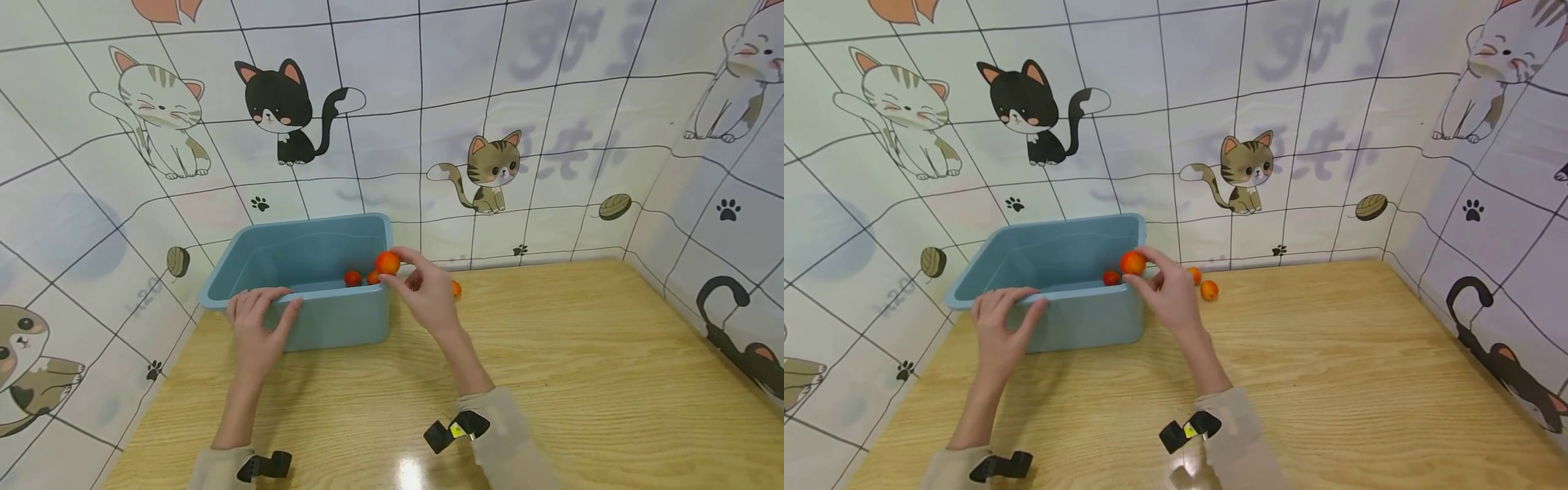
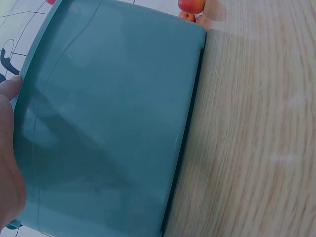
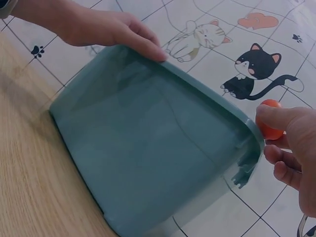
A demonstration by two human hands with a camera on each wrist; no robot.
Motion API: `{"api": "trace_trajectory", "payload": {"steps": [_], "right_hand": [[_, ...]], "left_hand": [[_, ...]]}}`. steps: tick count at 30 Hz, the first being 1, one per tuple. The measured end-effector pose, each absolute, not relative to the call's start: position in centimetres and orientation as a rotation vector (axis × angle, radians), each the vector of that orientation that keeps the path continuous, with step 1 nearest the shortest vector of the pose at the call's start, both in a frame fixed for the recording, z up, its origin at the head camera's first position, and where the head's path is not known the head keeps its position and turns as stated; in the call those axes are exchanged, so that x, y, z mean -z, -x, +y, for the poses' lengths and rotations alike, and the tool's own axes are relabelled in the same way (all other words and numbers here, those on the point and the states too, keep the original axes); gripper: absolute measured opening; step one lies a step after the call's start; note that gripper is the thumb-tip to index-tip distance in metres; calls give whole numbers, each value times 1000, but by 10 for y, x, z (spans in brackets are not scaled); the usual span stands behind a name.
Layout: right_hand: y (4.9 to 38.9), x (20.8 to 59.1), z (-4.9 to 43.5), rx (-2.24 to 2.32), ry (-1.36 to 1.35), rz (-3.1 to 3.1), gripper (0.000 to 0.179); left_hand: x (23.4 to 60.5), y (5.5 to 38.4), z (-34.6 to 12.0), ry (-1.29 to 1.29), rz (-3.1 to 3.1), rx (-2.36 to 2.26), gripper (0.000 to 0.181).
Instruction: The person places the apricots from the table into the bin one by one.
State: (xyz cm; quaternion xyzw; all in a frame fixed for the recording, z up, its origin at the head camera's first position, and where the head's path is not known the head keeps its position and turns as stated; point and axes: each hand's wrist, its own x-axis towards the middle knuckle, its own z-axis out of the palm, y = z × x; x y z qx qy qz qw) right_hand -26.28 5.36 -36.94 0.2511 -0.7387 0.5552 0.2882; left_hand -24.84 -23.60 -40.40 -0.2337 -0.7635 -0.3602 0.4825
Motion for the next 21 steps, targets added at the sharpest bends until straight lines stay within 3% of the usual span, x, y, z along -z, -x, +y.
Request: {"api": "trace_trajectory", "payload": {"steps": [21], "right_hand": [[263, 375, 48, -1523, -653, -2115, 41]], "left_hand": [[402, 247, -236, 560, -1891, 865, 28]]}}
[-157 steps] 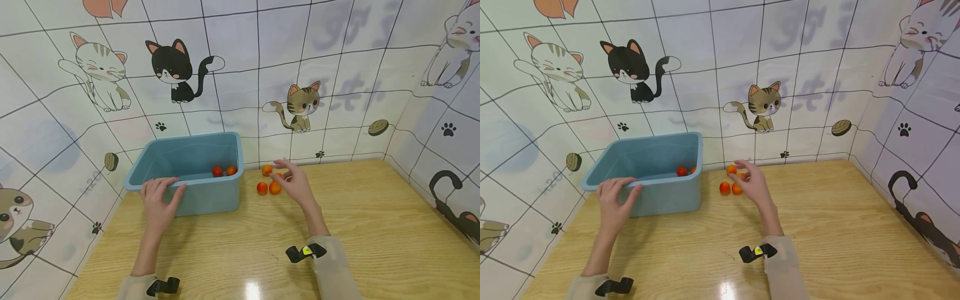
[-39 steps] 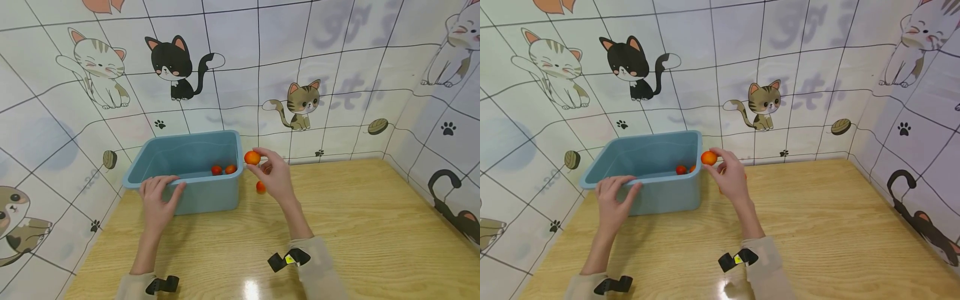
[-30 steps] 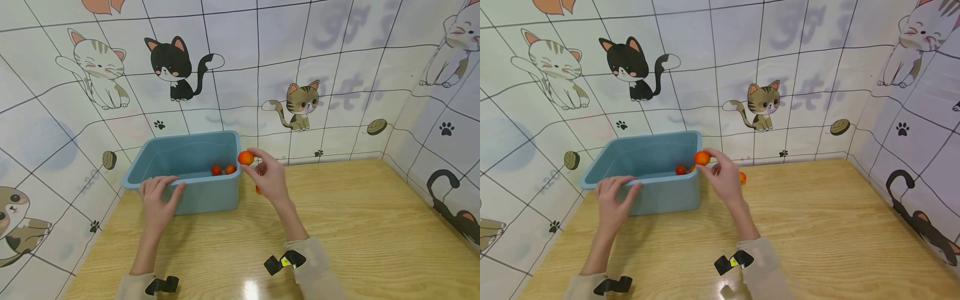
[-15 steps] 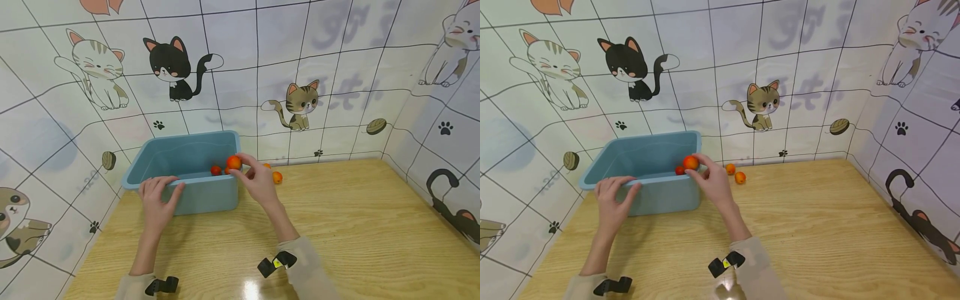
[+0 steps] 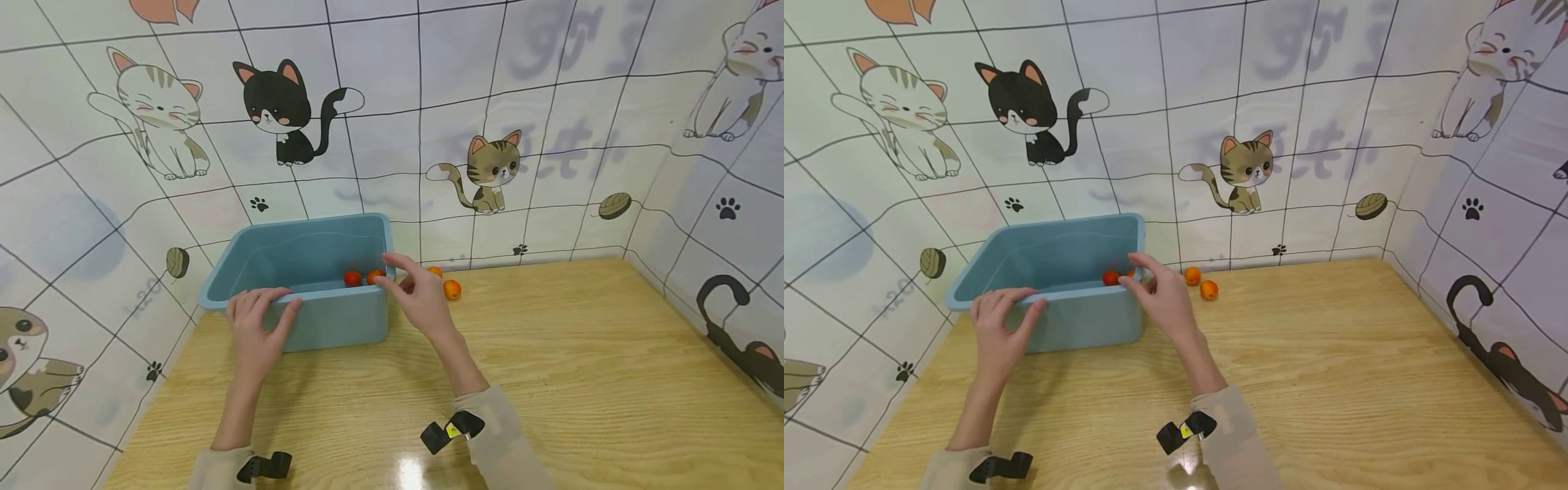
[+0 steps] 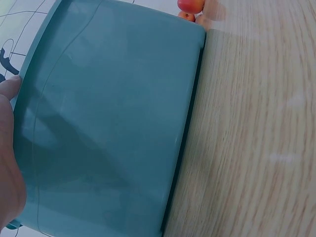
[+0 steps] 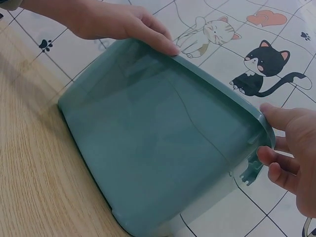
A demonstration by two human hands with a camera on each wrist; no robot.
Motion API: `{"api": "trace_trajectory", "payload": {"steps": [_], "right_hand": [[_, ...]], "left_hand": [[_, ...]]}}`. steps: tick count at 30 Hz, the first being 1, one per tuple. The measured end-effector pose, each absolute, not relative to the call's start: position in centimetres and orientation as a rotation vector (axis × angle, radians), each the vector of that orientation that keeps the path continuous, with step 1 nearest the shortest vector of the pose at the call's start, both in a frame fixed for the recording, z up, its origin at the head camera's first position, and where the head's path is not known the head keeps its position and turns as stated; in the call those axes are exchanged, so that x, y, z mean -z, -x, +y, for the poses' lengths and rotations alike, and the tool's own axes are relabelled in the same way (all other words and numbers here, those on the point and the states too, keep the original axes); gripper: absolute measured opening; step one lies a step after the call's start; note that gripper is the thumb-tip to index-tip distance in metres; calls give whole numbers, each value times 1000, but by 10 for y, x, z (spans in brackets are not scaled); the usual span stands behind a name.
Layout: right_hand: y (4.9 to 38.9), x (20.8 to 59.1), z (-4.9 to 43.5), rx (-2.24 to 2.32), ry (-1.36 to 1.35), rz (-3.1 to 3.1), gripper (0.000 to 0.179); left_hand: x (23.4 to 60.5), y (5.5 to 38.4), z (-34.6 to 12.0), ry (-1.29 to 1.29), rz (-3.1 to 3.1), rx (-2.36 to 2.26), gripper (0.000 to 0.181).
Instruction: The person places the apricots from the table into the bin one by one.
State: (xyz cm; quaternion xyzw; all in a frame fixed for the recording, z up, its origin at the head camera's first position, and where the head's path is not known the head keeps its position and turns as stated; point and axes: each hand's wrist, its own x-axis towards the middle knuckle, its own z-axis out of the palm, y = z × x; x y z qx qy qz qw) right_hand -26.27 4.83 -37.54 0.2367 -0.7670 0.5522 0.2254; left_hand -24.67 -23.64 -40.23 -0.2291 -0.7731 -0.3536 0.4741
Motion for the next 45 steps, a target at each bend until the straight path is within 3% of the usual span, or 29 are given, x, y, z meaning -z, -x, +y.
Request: {"api": "trace_trajectory", "payload": {"steps": [25, 45], "right_hand": [[263, 372, 61, -1491, -698, -2103, 38], [267, 382, 92, -1468, -644, -2178, 43]], "left_hand": [[403, 250, -233, 575, -1841, 892, 22], [403, 248, -234, 574, -1850, 888, 28]]}}
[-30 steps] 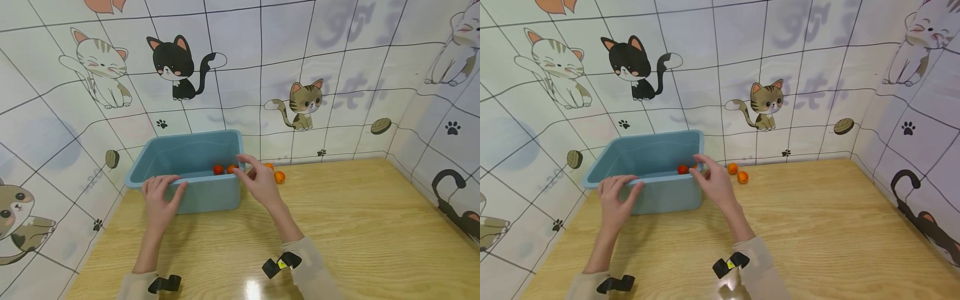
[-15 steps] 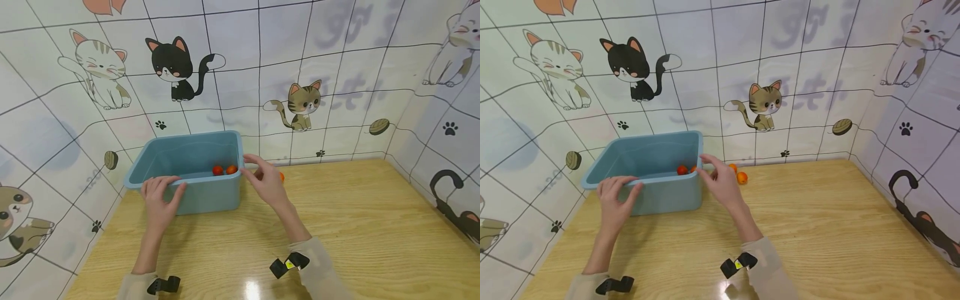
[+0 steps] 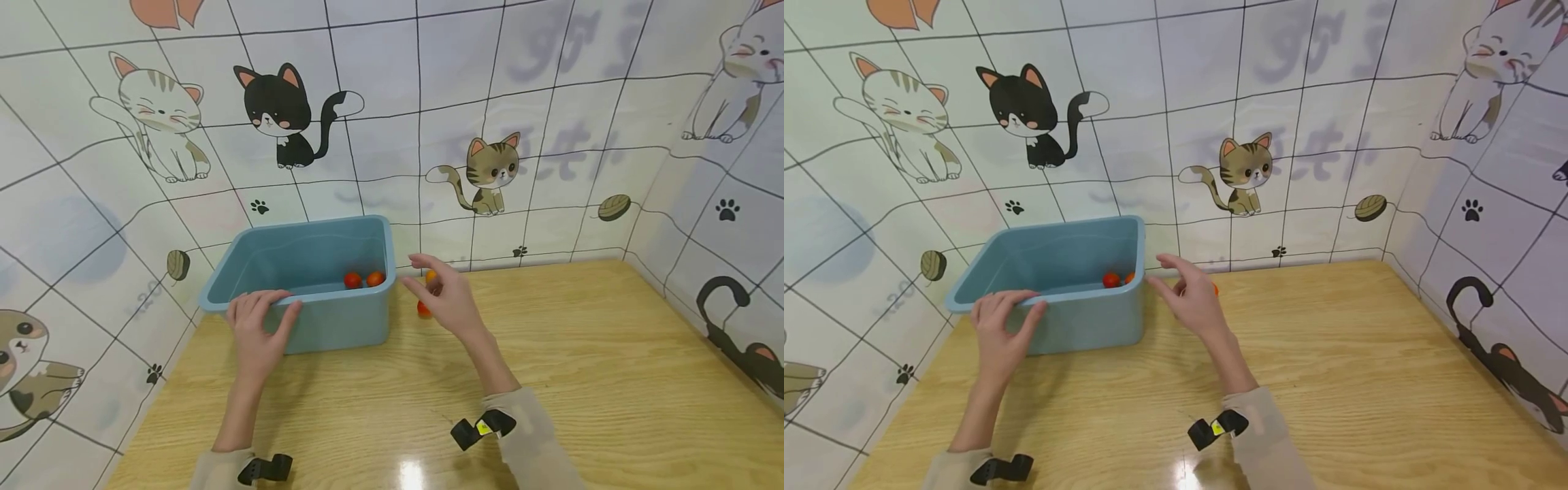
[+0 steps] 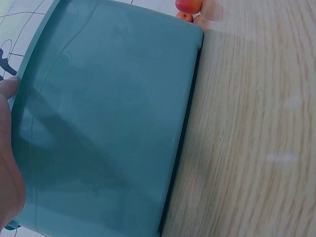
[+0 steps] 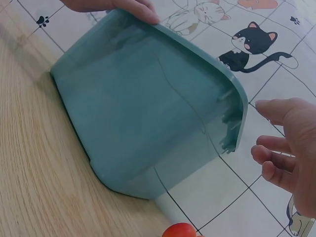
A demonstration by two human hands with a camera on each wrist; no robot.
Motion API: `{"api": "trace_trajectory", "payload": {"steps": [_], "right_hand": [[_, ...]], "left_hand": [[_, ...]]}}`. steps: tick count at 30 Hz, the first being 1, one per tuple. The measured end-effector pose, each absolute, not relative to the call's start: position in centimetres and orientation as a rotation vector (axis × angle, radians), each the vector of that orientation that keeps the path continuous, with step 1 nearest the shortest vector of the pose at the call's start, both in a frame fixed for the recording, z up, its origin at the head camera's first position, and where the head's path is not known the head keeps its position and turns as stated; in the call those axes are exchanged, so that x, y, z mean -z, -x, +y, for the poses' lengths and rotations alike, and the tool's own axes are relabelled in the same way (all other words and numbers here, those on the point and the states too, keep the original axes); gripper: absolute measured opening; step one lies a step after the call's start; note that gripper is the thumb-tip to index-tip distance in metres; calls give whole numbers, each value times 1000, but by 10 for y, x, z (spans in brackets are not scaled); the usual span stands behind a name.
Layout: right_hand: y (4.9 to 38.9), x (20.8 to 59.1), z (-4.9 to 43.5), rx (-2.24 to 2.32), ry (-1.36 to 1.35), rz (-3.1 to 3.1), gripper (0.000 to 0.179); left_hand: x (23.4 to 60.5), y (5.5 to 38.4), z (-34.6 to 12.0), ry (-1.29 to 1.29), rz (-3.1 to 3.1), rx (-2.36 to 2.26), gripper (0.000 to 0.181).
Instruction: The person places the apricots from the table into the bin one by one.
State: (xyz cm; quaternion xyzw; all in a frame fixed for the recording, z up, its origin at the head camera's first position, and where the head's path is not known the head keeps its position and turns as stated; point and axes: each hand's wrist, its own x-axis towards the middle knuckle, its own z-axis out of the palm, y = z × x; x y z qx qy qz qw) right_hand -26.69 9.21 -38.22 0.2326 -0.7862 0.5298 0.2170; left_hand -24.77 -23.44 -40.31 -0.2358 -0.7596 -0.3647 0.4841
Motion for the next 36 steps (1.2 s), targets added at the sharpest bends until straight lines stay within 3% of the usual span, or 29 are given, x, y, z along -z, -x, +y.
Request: {"api": "trace_trajectory", "payload": {"steps": [36], "right_hand": [[302, 459, 123, -1379, -458, -2556, 49]], "left_hand": [[405, 249, -236, 553, -1857, 885, 20]]}}
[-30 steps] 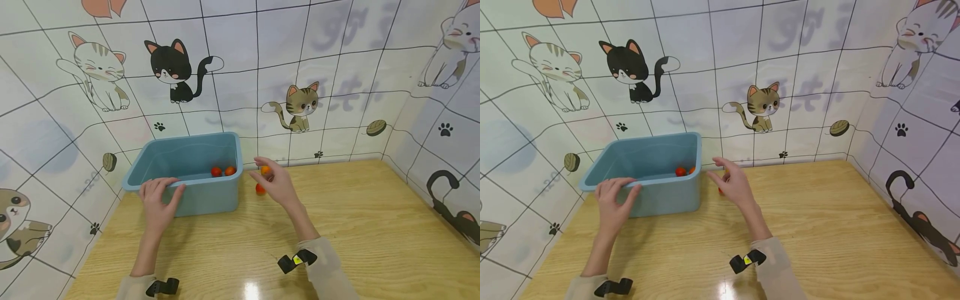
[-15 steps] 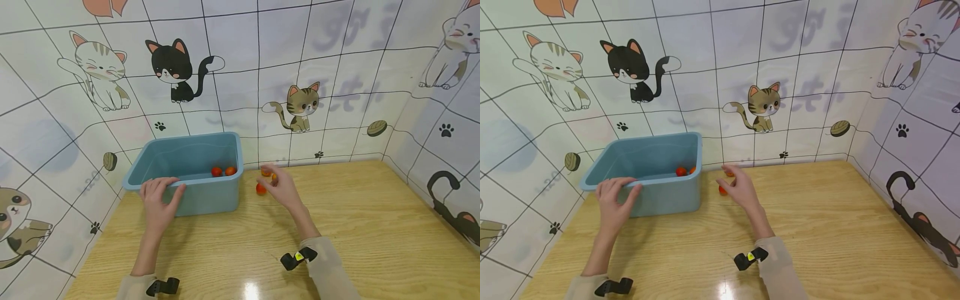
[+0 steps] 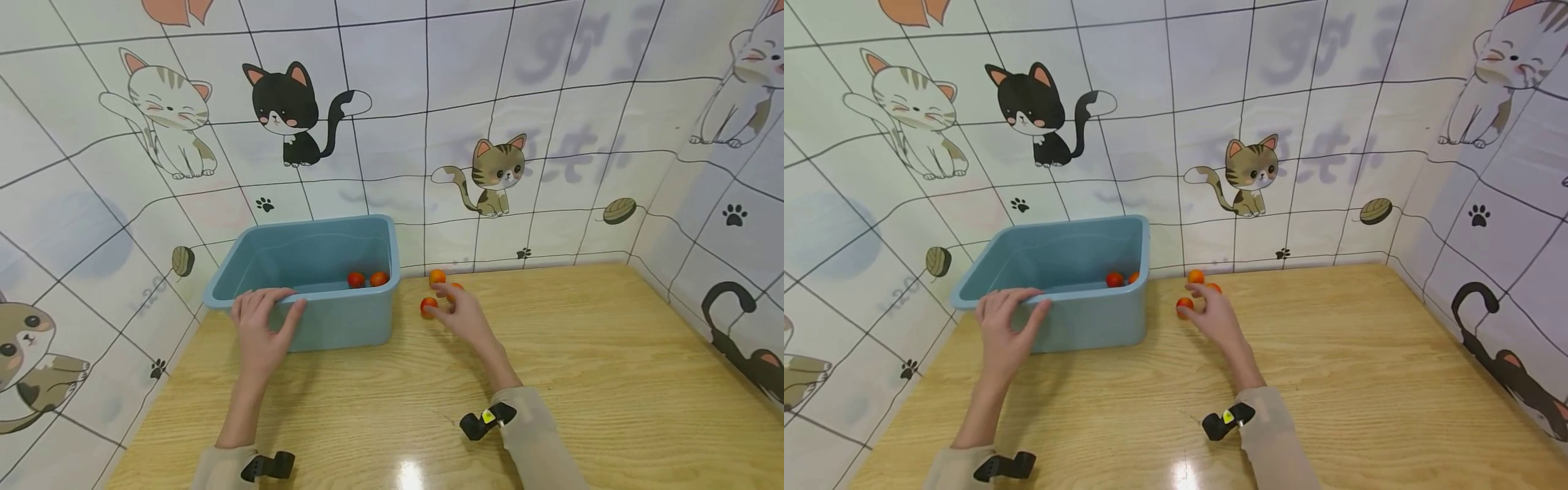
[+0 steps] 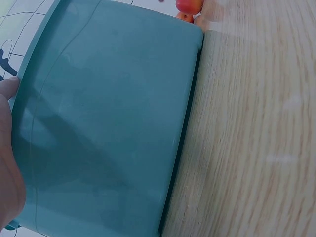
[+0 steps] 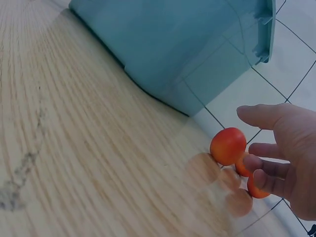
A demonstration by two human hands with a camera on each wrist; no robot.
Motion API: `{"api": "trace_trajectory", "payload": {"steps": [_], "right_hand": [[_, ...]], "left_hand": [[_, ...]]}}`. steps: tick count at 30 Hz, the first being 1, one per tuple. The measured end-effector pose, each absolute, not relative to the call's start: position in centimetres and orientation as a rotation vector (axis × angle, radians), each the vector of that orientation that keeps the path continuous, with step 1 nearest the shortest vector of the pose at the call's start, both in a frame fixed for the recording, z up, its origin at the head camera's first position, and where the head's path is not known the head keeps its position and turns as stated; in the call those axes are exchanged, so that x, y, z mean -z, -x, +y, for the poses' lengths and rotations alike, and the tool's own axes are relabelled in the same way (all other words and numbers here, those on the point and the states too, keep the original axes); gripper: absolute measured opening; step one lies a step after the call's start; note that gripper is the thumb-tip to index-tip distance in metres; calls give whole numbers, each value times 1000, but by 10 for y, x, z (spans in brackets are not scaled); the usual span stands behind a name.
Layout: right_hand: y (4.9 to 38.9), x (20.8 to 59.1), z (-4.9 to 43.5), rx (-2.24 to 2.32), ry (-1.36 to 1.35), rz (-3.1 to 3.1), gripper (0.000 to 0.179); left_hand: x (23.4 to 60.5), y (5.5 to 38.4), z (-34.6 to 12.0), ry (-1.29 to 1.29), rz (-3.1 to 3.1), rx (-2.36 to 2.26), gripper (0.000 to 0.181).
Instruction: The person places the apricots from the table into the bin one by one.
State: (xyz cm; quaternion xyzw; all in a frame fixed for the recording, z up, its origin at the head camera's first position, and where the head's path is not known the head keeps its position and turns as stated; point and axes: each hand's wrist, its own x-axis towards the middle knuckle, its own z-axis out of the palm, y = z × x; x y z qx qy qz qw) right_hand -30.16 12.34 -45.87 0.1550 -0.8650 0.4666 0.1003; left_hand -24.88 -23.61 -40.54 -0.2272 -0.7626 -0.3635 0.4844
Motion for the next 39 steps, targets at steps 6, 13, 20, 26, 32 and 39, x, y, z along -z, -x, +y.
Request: {"api": "trace_trajectory", "payload": {"steps": [6, 13, 20, 26, 32, 39], "right_hand": [[302, 465, 122, -1410, -429, -2611, 57], [306, 471, 122, -1330, -477, -2614, 53], [306, 473, 120, -1316, -475, -2626, 49], [307, 474, 118, -1306, -424, -2645, 46], [305, 474, 118, -1344, -348, -2651, 47], [304, 469, 117, -1331, -334, -2597, 42]], "left_hand": [[404, 248, -236, 559, -1856, 890, 20], [403, 248, -235, 558, -1853, 879, 27], [402, 247, -235, 552, -1863, 871, 31], [401, 246, -235, 550, -1872, 861, 30], [402, 247, -236, 552, -1868, 860, 28], [403, 248, -238, 556, -1872, 861, 29]]}}
